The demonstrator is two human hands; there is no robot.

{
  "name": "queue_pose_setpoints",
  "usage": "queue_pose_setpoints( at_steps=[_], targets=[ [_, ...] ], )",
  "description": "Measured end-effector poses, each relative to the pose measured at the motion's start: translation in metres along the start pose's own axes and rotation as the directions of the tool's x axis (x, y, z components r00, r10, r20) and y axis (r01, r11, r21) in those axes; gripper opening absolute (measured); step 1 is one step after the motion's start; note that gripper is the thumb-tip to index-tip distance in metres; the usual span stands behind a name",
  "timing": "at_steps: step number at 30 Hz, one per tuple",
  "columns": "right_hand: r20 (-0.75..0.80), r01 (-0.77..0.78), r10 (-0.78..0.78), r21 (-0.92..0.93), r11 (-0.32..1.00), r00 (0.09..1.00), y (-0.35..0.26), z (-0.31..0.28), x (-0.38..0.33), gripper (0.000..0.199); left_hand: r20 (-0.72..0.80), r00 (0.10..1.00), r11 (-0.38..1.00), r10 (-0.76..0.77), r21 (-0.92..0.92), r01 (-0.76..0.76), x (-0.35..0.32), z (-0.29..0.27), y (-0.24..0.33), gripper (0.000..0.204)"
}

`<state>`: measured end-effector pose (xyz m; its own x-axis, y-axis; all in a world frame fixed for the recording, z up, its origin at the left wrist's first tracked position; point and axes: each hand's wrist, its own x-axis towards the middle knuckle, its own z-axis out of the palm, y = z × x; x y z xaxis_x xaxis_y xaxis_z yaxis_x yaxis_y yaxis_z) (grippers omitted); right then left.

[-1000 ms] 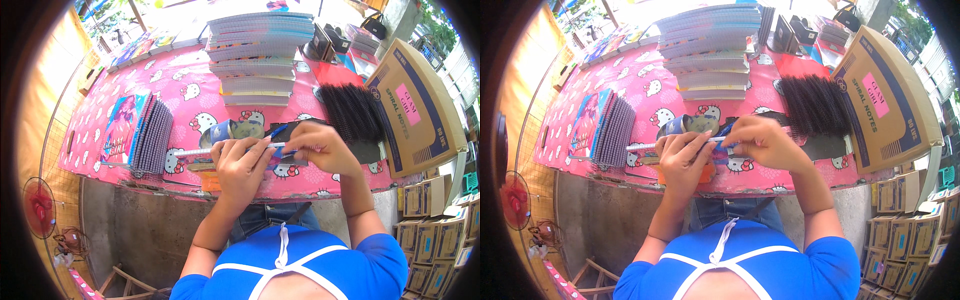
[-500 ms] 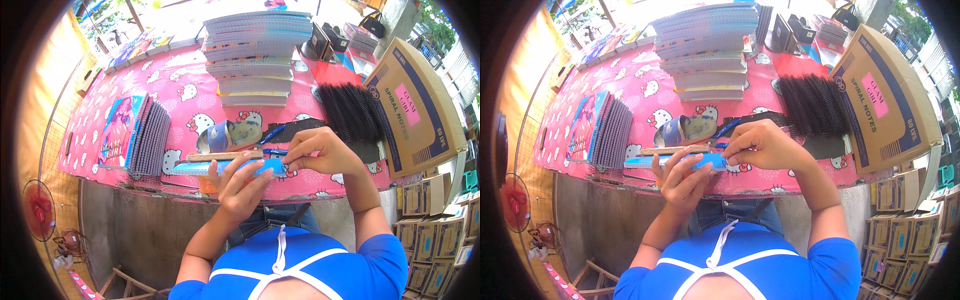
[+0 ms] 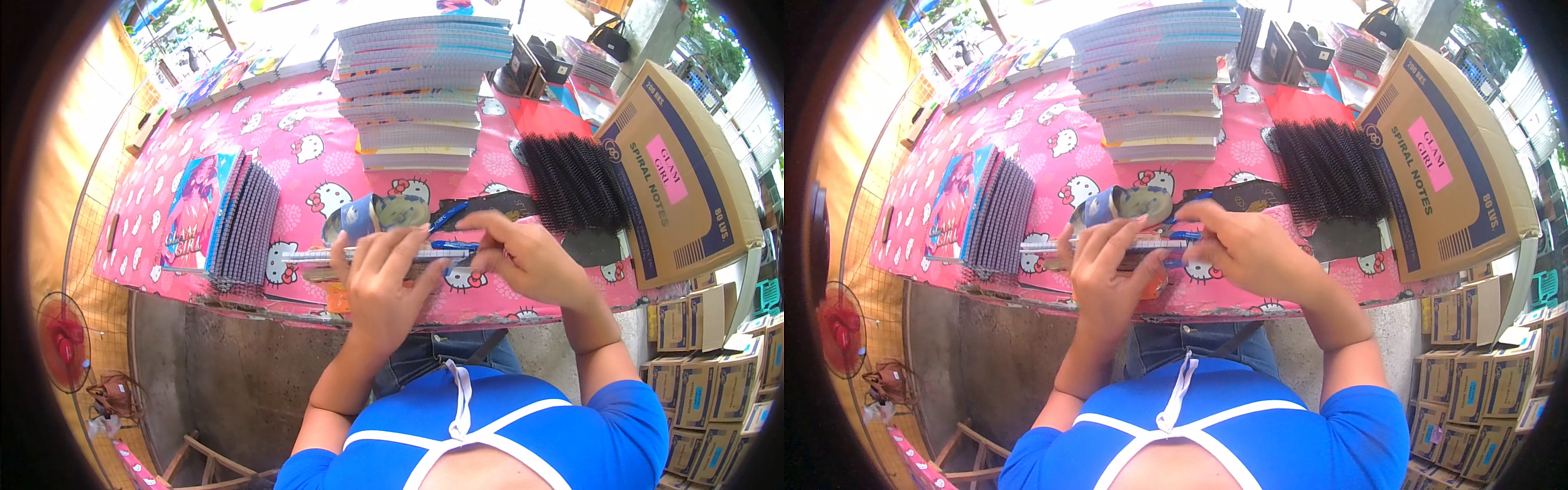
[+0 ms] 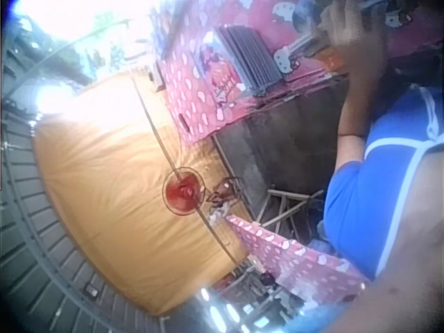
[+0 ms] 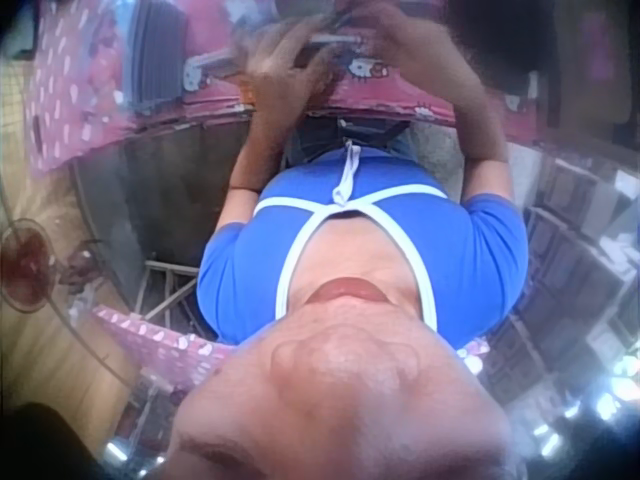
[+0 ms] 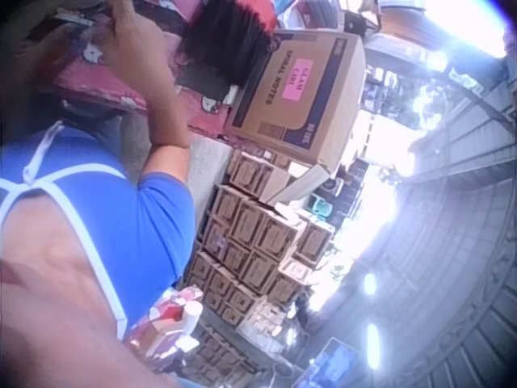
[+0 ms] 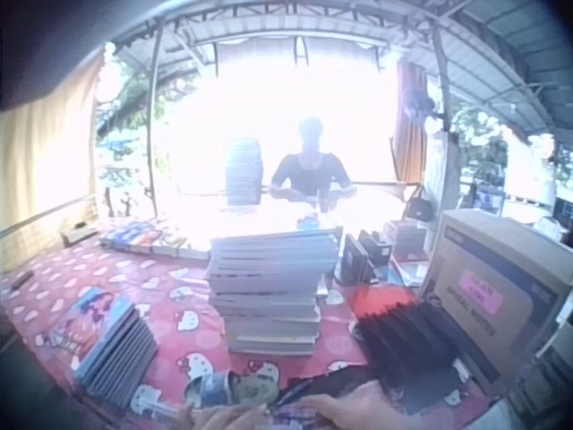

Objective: The person inserts spiral-bound notebooks into plastic sleeves and stacks them on a table.

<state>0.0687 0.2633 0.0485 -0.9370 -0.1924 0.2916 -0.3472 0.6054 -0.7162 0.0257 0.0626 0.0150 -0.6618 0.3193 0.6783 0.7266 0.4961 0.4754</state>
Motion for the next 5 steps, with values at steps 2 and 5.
queue_pose_setpoints(
  at_steps=[2,5],
  targets=[
    [-0.142,0.059,-0.077,-0.127,0.99,0.987,-0.003,0.008,-0.001,0.026,0.019,1.0,0.997,-0.005,0.08,0.004,0.004,-0.005,-0.004,0.03],
    [-0.028,0.142,-0.149,-0.17,0.975,0.988,0.005,0.008,-0.003,0.043,0.096,0.995,0.998,0.025,0.055,-0.031,-0.003,-0.004,-0.013,0.029]
  ],
)
